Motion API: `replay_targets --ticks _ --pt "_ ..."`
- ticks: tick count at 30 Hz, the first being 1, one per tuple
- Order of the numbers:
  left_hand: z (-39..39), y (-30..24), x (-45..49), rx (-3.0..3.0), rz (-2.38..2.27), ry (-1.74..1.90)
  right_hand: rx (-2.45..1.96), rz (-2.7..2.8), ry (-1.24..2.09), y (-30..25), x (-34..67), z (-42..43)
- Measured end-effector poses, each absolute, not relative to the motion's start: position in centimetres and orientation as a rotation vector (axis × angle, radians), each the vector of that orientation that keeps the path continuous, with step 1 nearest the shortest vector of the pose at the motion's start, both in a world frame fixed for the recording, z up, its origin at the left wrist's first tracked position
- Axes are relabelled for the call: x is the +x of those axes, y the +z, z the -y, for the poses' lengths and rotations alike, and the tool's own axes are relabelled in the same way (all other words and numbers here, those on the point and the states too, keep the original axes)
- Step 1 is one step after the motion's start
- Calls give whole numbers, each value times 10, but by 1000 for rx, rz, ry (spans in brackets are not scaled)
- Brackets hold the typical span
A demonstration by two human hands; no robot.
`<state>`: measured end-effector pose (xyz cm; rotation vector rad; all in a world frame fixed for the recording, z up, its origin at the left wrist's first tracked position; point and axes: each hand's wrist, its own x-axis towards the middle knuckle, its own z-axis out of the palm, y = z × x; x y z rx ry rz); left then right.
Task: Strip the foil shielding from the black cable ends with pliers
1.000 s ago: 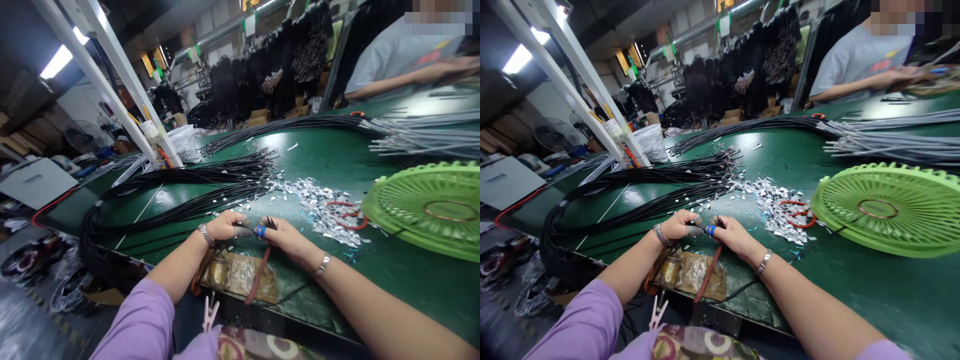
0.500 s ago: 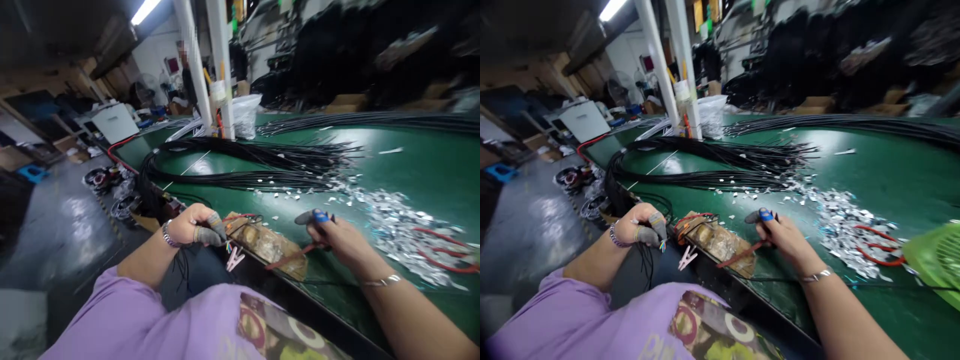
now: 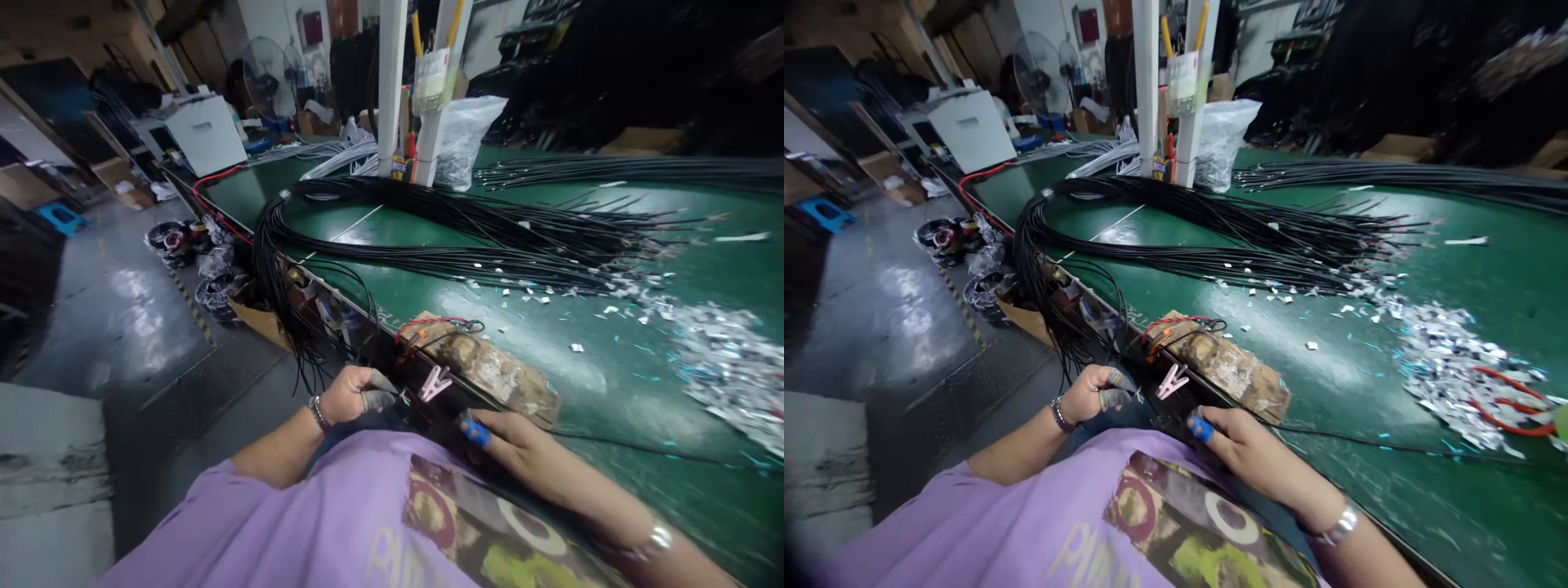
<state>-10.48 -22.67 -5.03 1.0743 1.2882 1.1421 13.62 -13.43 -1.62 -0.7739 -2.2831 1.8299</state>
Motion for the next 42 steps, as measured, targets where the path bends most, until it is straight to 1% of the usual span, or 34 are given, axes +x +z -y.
replay_targets --ticks 3,6,9,12,14,18,20,25,30,35,42 --pt "223 -54 -103 1082 -1260 1110 -1018 1892 1955 -41 122 152" --pt "219 -57 -101 1047 -1256 1080 -1042 1518 2092 -53 104 156" --pt "216 -60 -97 1022 -1256 1056 -1087 1335 1987 -52 88 156" --pt "213 -63 -95 1024 -1234 1049 -1163 1333 1719 -50 80 160" --pt "213 -64 -94 1022 -1221 1055 -1164 1337 1669 -51 78 162" --pt "213 -62 -92 1013 -1193 1050 -1034 1205 2011 -55 74 163" --pt "213 -60 -90 1000 -1174 1053 -1006 1098 2116 -56 72 162" --pt "212 -58 -83 1002 -1179 1048 -1015 883 2135 -59 68 159" --pt "212 -65 -80 1001 -1216 1026 -1058 786 2115 -61 68 160" --pt "213 -70 -79 1014 -1209 1025 -1050 771 2111 -59 68 163" --pt "216 -63 -80 1018 -1213 1010 -999 864 2151 -63 72 164"
